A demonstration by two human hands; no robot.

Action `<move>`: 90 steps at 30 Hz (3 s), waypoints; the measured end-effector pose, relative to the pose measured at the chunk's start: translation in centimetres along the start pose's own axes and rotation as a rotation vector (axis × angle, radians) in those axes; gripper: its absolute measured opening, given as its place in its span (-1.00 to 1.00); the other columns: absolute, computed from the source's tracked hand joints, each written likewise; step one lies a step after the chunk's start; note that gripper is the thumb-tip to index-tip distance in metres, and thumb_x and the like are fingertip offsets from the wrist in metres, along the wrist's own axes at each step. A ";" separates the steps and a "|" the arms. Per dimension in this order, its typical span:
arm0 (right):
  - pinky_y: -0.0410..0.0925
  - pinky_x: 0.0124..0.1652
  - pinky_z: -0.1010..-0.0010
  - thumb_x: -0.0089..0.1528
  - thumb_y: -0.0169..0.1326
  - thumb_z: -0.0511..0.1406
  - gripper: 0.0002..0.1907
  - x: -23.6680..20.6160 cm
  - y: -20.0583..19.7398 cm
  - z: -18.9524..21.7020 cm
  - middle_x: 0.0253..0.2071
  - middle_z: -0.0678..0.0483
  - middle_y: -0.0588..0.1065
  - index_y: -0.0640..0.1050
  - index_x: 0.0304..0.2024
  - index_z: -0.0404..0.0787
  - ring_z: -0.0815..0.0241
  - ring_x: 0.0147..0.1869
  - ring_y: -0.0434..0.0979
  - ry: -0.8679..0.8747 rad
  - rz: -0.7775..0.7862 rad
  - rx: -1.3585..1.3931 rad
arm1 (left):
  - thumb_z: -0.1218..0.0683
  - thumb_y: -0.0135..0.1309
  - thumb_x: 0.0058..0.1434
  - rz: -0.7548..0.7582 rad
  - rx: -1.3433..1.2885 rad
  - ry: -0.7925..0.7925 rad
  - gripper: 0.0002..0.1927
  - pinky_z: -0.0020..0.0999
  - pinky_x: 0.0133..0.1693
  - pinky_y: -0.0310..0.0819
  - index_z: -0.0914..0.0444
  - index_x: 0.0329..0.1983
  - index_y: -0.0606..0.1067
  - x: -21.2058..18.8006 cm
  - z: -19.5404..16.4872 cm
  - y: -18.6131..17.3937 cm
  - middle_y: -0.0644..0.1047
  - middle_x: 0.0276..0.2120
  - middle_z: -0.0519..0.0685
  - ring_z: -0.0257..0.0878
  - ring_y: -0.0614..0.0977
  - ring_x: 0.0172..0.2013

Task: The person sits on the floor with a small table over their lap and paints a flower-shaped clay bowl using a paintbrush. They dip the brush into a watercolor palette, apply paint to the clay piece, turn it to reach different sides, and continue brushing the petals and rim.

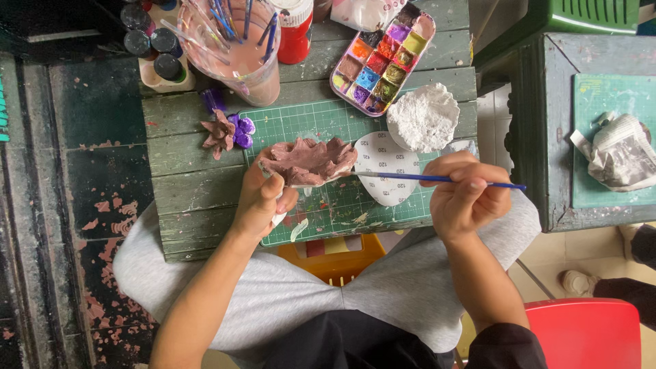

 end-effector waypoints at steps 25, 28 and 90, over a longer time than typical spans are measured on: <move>0.41 -0.55 0.36 0.51 -0.09 -0.14 -0.64 0.2 -0.6 0.3 -0.45 -0.16 0.38 0.29 -0.16 -0.34 0.09 -0.50 0.45 -0.098 -0.062 -0.065 | -0.24 0.41 0.07 -0.082 -0.007 0.028 -0.08 -0.54 -0.56 0.18 0.29 0.27 0.20 0.1 0.8 -0.4 0.53 -0.10 -0.02 -0.46 0.35 -0.58; 0.43 -0.55 0.34 0.50 -0.10 -0.15 -0.65 0.0 -0.4 0.5 -0.48 -0.11 0.38 0.29 -0.19 -0.32 0.09 -0.50 0.46 -0.161 -0.005 -0.069 | -0.24 0.41 0.07 -0.086 -0.004 0.024 -0.07 -0.54 -0.55 0.19 0.29 0.28 0.19 0.1 0.9 -0.3 0.52 -0.12 -0.01 -0.46 0.35 -0.59; 0.43 -0.25 0.27 0.38 0.25 -0.44 -0.87 10.0 5.9 -4.5 -0.28 -0.04 0.55 0.52 -0.16 -0.33 0.03 -0.23 0.58 -0.410 0.599 -0.825 | -0.28 0.35 0.13 -0.064 -0.002 0.032 -0.19 -0.53 -0.59 0.17 0.30 0.19 0.29 0.9 0.6 0.2 0.38 -0.46 -0.18 -0.50 0.30 -0.61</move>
Point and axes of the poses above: each hand's wrist, its own x-axis towards the middle knuckle, its own y-axis out of the palm, z = x × y, the point moved 2 cm from there along x, towards the middle knuckle
